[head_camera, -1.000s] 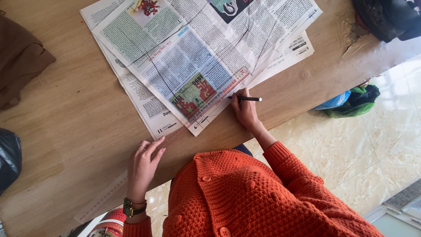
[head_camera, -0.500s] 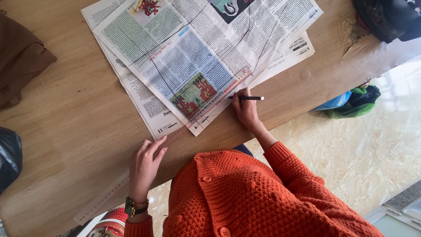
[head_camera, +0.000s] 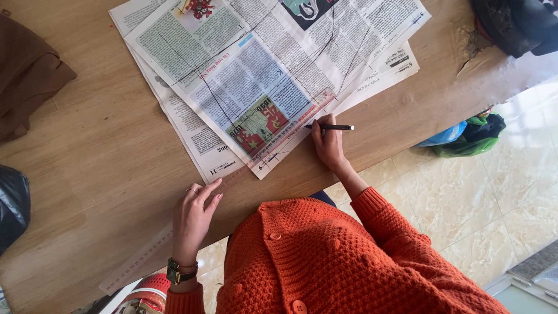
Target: Drawing pattern lines on a newspaper using a ruler and a pen for garment construction.
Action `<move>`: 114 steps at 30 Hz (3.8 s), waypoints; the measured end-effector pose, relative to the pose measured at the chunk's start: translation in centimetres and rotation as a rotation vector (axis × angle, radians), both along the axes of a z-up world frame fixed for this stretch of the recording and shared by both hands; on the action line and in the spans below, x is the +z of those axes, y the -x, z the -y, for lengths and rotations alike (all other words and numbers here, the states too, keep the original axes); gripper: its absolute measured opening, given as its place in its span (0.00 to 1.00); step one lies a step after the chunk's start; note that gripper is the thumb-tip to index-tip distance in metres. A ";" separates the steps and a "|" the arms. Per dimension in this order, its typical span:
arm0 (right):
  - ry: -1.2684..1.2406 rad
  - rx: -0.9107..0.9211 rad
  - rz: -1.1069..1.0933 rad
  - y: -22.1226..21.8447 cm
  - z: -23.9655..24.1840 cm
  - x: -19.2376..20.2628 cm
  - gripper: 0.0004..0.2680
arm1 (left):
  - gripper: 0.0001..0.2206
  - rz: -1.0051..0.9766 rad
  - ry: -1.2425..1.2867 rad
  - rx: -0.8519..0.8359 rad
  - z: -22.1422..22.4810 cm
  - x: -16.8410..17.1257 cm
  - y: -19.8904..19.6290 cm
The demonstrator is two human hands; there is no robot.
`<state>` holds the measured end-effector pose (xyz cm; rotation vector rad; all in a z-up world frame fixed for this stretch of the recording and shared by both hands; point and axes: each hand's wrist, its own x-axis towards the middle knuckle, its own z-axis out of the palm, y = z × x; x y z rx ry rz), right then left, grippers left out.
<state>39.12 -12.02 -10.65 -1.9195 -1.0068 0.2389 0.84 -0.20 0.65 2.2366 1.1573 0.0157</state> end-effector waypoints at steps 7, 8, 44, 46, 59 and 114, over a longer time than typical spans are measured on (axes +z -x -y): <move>-0.004 0.019 0.013 0.1 -0.1 0.5 0.04 | 0.17 -0.016 -0.018 -0.006 0.0 0.2 0.0; 0.005 0.028 0.024 0.1 -0.1 0.5 0.04 | 0.17 -0.014 -0.015 -0.006 0.0 0.2 0.0; -0.043 -0.026 -0.014 -0.1 -0.3 -0.3 0.04 | 0.17 0.278 -0.162 0.099 0.4 -5.3 0.9; -0.061 -0.019 -0.038 -0.3 -0.2 -0.4 0.04 | 0.17 0.294 -0.191 0.098 0.6 -6.4 1.0; -0.126 0.024 -0.006 -0.3 -0.4 -0.3 0.04 | 0.17 0.278 -0.582 0.049 0.8 -11.8 1.8; 0.066 0.377 -0.322 1.5 0.4 6.3 0.15 | 0.18 0.843 -0.095 0.309 4.4 -0.8 -17.1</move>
